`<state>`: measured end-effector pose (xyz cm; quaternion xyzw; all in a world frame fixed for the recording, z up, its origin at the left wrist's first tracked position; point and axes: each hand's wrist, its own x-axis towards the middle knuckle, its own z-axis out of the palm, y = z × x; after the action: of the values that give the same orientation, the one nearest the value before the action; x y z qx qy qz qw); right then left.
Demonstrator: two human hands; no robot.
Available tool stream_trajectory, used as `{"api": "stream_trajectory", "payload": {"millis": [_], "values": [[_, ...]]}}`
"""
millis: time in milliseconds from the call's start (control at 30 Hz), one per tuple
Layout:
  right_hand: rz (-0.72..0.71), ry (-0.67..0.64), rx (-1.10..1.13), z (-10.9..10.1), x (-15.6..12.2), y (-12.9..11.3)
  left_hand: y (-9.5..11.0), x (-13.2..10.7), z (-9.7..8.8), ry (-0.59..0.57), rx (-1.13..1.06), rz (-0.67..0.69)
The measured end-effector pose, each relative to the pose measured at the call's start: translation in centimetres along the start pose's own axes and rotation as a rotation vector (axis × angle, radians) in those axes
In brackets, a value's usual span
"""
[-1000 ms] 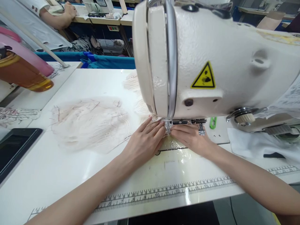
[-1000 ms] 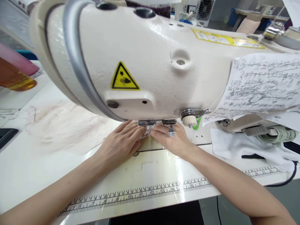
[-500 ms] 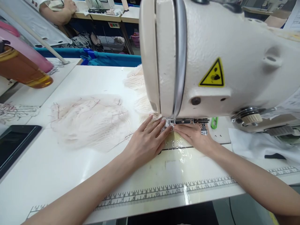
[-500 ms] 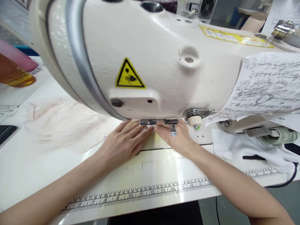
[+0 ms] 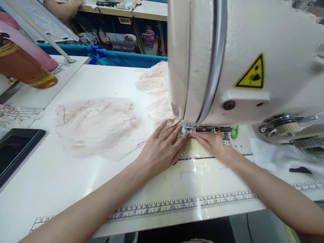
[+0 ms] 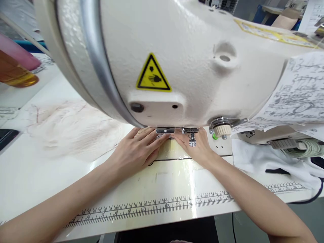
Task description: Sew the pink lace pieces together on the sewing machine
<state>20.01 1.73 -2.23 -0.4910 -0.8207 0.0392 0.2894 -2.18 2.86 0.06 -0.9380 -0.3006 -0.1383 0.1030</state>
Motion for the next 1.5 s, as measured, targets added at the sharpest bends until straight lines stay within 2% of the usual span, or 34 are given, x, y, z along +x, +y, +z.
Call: {"api": "stream_trajectory", "payload": {"millis": [167,333,600,900,1367,1500], "values": [[0.011,0.003,0.038,0.7,-0.2,0.4,0.1,0.1,0.1,0.051,0.035,0.016],[0.007,0.018,0.055,0.2,0.1,-0.3,0.3,-0.1,0.3,0.134,0.102,0.131],[-0.116,-0.022,-0.127,-0.6,-0.5,-1.4,0.1,0.0,0.2,0.020,0.017,0.025],[-0.043,-0.083,-0.110,-1.0,-0.5,-1.7,0.1,0.0,0.3,0.035,0.061,0.043],[-0.136,-0.004,-0.302,-0.8,-0.4,-2.0,0.1,0.2,0.5,0.015,0.078,-0.002],[-0.130,-0.023,-0.353,-0.6,-0.3,-2.0,0.2,0.3,0.4,-0.005,0.044,-0.027]]}}
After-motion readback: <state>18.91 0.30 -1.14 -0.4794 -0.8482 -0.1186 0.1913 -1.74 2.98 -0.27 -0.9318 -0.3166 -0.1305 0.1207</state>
